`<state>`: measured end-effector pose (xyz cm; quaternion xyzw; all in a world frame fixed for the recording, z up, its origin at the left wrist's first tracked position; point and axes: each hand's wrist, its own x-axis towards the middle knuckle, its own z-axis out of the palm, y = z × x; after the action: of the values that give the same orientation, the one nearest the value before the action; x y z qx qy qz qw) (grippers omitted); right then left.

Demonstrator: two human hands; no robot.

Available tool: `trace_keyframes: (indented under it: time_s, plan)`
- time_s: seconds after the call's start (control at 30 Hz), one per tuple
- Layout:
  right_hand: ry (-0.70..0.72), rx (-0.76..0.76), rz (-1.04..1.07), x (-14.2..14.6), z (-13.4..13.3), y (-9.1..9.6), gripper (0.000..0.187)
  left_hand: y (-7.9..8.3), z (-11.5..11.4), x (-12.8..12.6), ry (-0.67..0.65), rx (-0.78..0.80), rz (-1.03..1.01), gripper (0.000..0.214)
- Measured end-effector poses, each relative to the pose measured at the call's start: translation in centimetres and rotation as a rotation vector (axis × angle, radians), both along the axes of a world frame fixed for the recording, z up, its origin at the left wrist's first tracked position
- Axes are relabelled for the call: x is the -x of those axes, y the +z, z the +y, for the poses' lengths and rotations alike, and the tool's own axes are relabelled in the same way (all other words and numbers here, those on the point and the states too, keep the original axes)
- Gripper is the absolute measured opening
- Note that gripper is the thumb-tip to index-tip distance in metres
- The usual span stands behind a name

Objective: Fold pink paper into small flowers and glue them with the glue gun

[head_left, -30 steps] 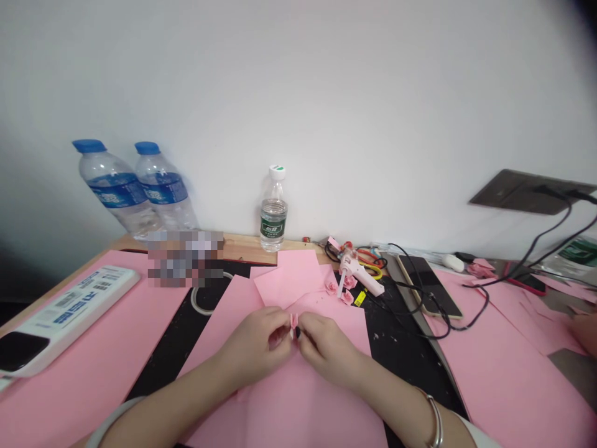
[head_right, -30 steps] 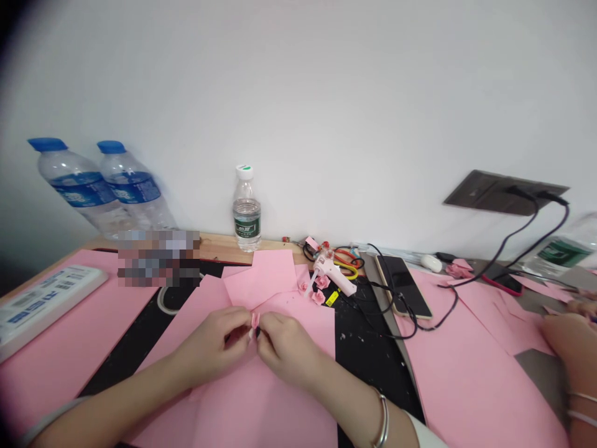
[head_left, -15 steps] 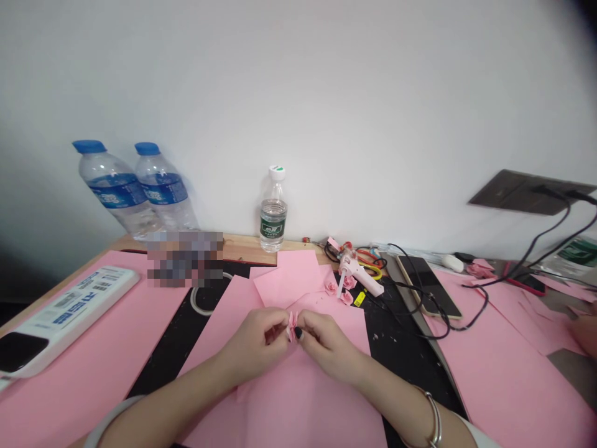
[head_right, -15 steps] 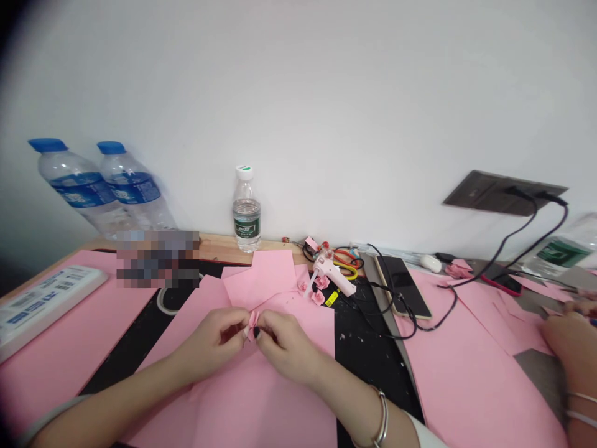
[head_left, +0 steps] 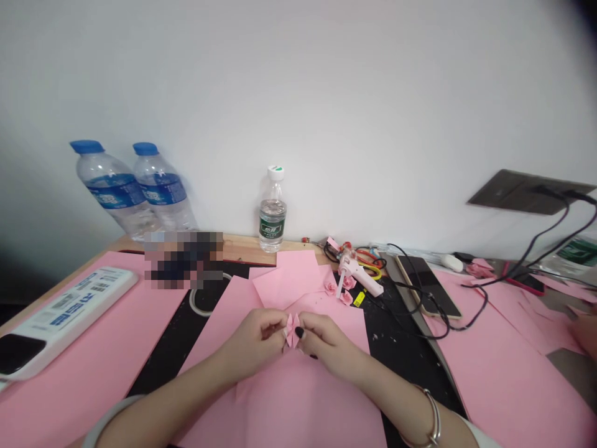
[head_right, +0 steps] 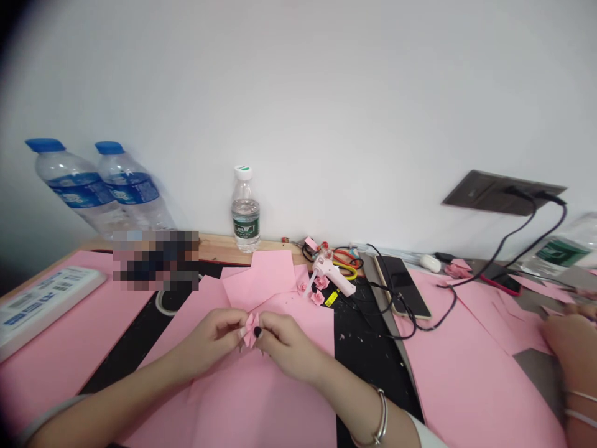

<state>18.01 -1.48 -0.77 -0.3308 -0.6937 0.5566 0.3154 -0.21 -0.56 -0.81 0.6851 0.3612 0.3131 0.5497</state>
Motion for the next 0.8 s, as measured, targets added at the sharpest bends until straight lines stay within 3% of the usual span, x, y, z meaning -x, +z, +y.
trace_keyframes:
  time_s: [0.17,0.5,0.8]
  plan:
    - [0.022,0.172,0.137,0.0,-0.2,-0.5,0.027,-0.6,0.3,0.3,-0.051,0.198,-0.168,0.028]
    - [0.070,0.105,0.101,0.7,-0.5,0.7,0.023,-0.6,-0.5,-0.3,0.042,0.331,-0.057,0.040]
    - [0.068,0.261,0.227,0.3,0.0,-0.3,0.030,-0.9,0.3,-0.3,-0.021,0.400,-0.159,0.037]
